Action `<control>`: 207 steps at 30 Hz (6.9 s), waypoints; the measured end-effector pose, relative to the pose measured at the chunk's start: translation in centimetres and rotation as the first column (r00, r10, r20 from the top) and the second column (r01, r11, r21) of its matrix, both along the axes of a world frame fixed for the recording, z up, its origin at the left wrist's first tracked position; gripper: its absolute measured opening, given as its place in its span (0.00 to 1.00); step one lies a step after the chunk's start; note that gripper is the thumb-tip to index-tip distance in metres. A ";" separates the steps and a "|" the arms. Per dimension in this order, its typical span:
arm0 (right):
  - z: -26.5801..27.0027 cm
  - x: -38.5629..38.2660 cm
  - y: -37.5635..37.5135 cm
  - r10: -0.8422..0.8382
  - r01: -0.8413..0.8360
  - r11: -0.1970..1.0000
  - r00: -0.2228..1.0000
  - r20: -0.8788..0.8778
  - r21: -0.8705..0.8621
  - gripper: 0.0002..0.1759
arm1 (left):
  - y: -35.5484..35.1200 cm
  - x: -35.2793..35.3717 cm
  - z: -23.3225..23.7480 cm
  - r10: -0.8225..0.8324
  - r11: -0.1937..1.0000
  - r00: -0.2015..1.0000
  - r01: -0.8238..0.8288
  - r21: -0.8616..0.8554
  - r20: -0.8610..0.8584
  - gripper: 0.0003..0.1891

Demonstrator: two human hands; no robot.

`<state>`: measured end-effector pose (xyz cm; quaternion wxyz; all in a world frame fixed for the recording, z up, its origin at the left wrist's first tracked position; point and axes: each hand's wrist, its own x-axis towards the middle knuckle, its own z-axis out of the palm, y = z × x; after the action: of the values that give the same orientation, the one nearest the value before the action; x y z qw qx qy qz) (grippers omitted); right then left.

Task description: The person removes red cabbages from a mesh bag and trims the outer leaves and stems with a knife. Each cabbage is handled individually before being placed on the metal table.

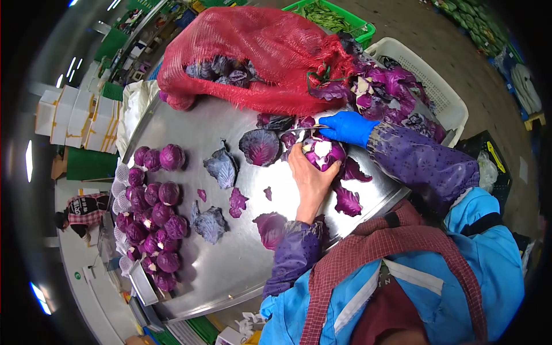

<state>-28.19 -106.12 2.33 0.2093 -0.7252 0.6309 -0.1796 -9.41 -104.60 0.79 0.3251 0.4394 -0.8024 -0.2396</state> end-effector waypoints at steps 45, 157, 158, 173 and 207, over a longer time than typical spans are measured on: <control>-3.4 -1.0 -0.9 -0.097 0.072 0.993 0.955 0.281 0.098 0.26 | -0.3 2.3 -0.2 -0.196 0.966 0.978 0.204 0.157 -0.068 0.50; -1.5 2.4 2.9 -0.018 -0.030 0.991 0.939 0.342 0.134 0.18 | 2.2 3.5 2.6 -0.033 0.995 0.988 0.047 -0.090 0.153 0.37; -0.4 2.8 2.5 0.028 -0.062 0.989 0.971 0.237 0.137 0.17 | 1.9 3.2 1.6 -0.058 0.989 0.994 0.070 -0.131 0.093 0.36; -7.7 3.6 0.2 -0.068 0.074 0.997 0.989 0.134 -0.039 0.24 | 5.5 8.0 -1.2 0.127 0.982 0.964 -0.088 0.169 -0.233 0.36; -1.7 4.8 6.8 -0.141 0.126 0.987 0.976 0.166 0.098 0.15 | 6.4 5.3 0.4 0.186 0.982 0.978 -0.181 -0.057 0.091 0.38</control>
<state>-23.41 -99.29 0.65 0.2819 -0.6533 0.6648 -0.2277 -4.13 -98.24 1.18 0.3176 0.5146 -0.7786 -0.1679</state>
